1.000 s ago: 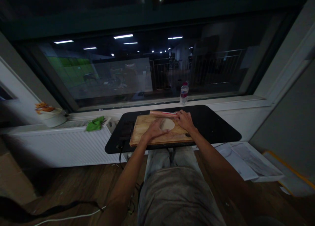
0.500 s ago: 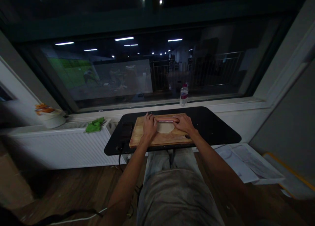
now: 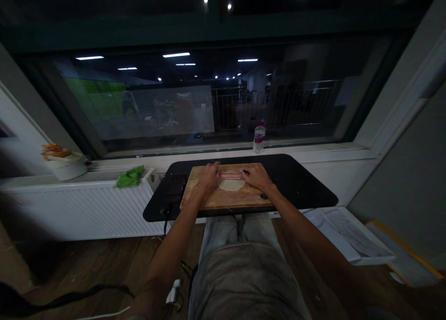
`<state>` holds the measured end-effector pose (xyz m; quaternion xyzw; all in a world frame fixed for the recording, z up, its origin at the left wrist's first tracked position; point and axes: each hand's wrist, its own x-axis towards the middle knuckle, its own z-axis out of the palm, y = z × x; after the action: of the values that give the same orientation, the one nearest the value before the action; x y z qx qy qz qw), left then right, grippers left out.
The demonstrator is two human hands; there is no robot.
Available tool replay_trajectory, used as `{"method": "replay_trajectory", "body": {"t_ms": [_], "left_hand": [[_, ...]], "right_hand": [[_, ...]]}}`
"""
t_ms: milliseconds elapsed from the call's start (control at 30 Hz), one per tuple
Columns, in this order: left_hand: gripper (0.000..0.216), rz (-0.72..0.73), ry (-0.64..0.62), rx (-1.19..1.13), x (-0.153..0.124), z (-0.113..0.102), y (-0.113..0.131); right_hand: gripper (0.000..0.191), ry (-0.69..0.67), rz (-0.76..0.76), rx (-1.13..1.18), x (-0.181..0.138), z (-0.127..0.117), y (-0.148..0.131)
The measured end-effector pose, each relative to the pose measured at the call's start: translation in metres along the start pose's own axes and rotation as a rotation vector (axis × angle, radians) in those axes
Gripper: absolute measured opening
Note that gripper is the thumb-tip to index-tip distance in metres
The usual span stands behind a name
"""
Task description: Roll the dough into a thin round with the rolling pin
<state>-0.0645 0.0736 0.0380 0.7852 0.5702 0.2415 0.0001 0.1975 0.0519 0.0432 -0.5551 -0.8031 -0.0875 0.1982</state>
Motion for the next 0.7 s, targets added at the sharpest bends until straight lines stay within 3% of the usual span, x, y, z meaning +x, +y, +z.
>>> {"method": "replay_trajectory", "body": {"t_ms": [133, 300, 533, 700], "left_hand": [[0.061, 0.158, -0.132, 0.02, 0.028, -0.009, -0.015], [0.058, 0.098, -0.313, 0.183, 0.043, -0.003, -0.016], [0.064, -0.025, -0.404, 0.241, 0.035, 0.006, -0.016], [0.061, 0.136, -0.368, 0.328, 0.014, 0.006, -0.016]], "right_hand": [[0.042, -0.062, 0.016, 0.018, 0.014, 0.001, 0.005], [0.054, -0.157, 0.1, 0.014, 0.026, 0.0, 0.006], [0.075, -0.293, 0.228, -0.043, 0.027, 0.0, -0.004], [0.057, -0.304, 0.173, -0.089, 0.019, 0.003, -0.006]]}}
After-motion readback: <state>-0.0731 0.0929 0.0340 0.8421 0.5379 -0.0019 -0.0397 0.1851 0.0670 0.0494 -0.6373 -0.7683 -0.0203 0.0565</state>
